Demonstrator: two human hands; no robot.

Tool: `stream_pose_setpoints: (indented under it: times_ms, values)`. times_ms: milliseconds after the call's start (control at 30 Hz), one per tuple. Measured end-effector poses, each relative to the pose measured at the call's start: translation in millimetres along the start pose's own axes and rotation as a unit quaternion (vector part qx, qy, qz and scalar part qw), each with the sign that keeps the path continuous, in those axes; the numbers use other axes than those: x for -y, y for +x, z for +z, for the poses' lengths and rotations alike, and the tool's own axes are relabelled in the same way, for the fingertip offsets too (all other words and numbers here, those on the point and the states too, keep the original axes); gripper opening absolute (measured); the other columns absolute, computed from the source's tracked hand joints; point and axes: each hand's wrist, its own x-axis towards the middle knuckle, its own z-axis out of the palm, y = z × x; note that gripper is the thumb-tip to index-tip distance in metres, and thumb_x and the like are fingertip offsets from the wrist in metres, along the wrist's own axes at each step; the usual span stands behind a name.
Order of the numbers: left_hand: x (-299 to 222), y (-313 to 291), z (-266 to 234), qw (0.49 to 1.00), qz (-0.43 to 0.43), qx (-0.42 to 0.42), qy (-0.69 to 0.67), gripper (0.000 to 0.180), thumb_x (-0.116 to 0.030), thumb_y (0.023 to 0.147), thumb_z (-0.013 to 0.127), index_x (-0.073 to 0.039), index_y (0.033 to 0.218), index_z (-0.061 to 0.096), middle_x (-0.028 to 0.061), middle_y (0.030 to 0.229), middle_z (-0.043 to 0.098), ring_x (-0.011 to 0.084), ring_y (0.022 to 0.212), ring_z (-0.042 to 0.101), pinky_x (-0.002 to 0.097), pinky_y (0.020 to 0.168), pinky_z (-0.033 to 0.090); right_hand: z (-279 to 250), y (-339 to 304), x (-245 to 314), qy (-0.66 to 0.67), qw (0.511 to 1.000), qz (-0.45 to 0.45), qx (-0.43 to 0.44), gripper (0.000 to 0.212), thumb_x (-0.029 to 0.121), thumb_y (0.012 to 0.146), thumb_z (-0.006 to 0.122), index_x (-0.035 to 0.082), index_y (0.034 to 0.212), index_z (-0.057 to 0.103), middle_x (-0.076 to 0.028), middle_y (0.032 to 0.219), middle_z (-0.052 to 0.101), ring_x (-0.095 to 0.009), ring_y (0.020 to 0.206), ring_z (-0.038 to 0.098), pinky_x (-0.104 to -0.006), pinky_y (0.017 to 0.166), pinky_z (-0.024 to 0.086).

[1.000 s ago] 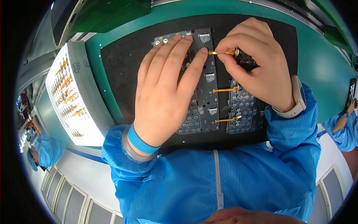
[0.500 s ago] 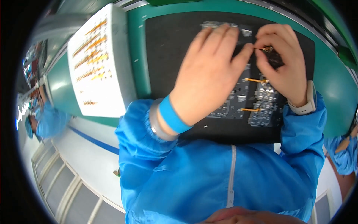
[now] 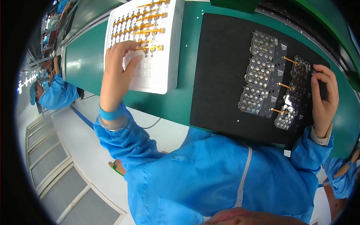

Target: The person assembles electronic components by hand, connecting flexible cables to printed circuit boards.

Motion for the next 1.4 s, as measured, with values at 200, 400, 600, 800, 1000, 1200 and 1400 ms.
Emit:
stream_pose_setpoints:
  times_ms: [200,400,600,800,1000,1200,1400]
  values:
    - [21,21,-7,0.993,0.041,0.111,-0.028,0.015,-0.004,0.085,0.061,-0.003,0.098,0.055,0.0045,0.089,0.053,0.0172,0.088,0.049,0.0289,0.082,0.040,-6,-6,9,-0.011,1.000,0.022,-0.002,0.007,-0.003,0.084,0.059,-0.001,0.090,0.060,-0.010,0.106,0.061,-0.019,0.096,0.058,-0.0276,0.082,0.045]
    - [7,24,-6,0.983,-0.059,0.135,-0.113,0.013,-0.005,0.086,0.061,-0.001,0.097,0.054,0.0026,0.087,0.057,0.0118,0.084,0.050,0.0245,0.079,0.041,-8,-14,13,0.006,0.998,0.055,-0.012,0.007,-0.003,0.083,0.060,-0.001,0.089,0.060,-0.010,0.103,0.062,-0.019,0.095,0.059,-0.0278,0.082,0.045]
    - [-32,18,-17,0.986,-0.018,0.036,-0.161,0.013,0.003,0.083,0.062,0.002,0.094,0.055,0.0047,0.085,0.059,0.0125,0.078,0.052,0.0252,0.075,0.043,-13,-23,34,0.036,0.998,0.055,-0.006,0.007,-0.004,0.082,0.059,-0.002,0.088,0.061,-0.011,0.101,0.062,-0.020,0.093,0.059,-0.0282,0.080,0.045]
    - [-131,12,23,0.902,0.218,0.144,-0.344,0.018,0.008,0.076,0.065,0.002,0.091,0.058,0.0092,0.084,0.060,0.0204,0.075,0.057,0.0303,0.067,0.045,17,-58,64,0.436,0.875,0.164,0.131,0.015,0.005,0.093,0.051,-0.003,0.103,0.059,-0.011,0.099,0.062,-0.018,0.094,0.060,-0.0277,0.082,0.046]
    - [-191,3,54,0.834,0.392,0.171,-0.349,0.026,-0.004,0.069,0.075,-0.002,0.091,0.064,0.0102,0.081,0.062,0.0252,0.071,0.057,0.0331,0.064,0.044,37,-75,74,0.894,0.271,0.247,0.256,0.048,0.038,0.101,0.032,-0.004,0.104,0.055,-0.018,0.091,0.065,-0.021,0.076,0.065,-0.0309,0.072,0.052]
    - [-203,4,64,0.880,0.286,0.202,-0.321,0.034,-0.017,0.064,0.080,-0.003,0.091,0.066,0.0083,0.085,0.064,0.0232,0.075,0.058,0.0322,0.066,0.044,-2,-91,48,0.759,0.491,0.335,0.266,0.017,0.015,0.094,0.055,-0.001,0.096,0.057,-0.012,0.076,0.066,-0.016,0.059,0.063,-0.0241,0.053,0.051]
    - [-213,3,75,0.847,0.291,0.237,-0.377,0.018,-0.011,0.071,0.075,-0.004,0.087,0.069,0.0086,0.088,0.065,0.0216,0.078,0.058,0.0308,0.068,0.043,-22,-93,44,0.672,0.600,0.346,0.262,0.016,0.016,0.093,0.056,0.000,0.092,0.059,-0.009,0.076,0.066,-0.012,0.062,0.064,-0.0220,0.055,0.051]
